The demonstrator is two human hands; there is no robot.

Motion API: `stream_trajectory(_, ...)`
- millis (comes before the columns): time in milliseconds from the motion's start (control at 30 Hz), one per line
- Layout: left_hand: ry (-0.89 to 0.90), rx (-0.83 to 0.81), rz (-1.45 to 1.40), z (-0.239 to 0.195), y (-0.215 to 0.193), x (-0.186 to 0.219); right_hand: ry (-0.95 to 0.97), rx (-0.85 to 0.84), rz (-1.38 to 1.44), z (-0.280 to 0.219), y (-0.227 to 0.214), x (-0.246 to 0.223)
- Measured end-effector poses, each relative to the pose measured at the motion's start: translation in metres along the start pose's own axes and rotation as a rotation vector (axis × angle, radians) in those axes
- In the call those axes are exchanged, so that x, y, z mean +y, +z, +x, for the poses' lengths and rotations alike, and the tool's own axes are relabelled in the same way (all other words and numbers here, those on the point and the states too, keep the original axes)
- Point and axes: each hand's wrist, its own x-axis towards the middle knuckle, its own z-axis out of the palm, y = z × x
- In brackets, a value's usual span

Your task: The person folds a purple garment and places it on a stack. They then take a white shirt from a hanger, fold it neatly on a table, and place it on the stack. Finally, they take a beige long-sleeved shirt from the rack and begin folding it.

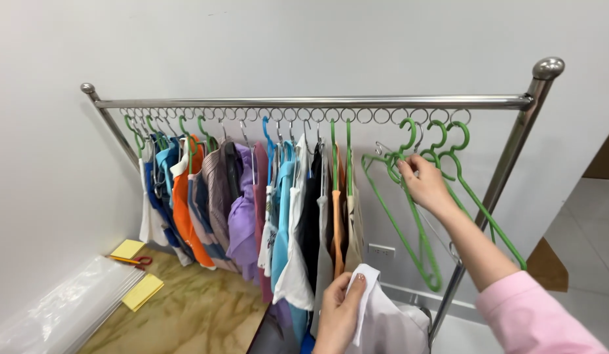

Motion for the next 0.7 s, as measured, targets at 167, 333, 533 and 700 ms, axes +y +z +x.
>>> stream_trajectory(167,-0.034,0.070,0.009,0.022,0.005,0.003,-0.056,0.126,-0.026,0.042,0.023,0.028)
stream_trajectory(333,-0.135,0.179,-0.017,0.024,0.004,0.008,-0.111,0.157,-0.128,0.070,0.048,0.072)
stream_trajectory(533,-0.284,0.079,-0.445,-0.008,-0.012,0.010,-0.249,0.274,-0.186,0.039,0.052,0.080)
stream_trajectory(700,-0.194,0.083,-0.290,-0.051,-0.021,0.008,-0.474,0.301,0.290,-0.123,0.007,-0.007)
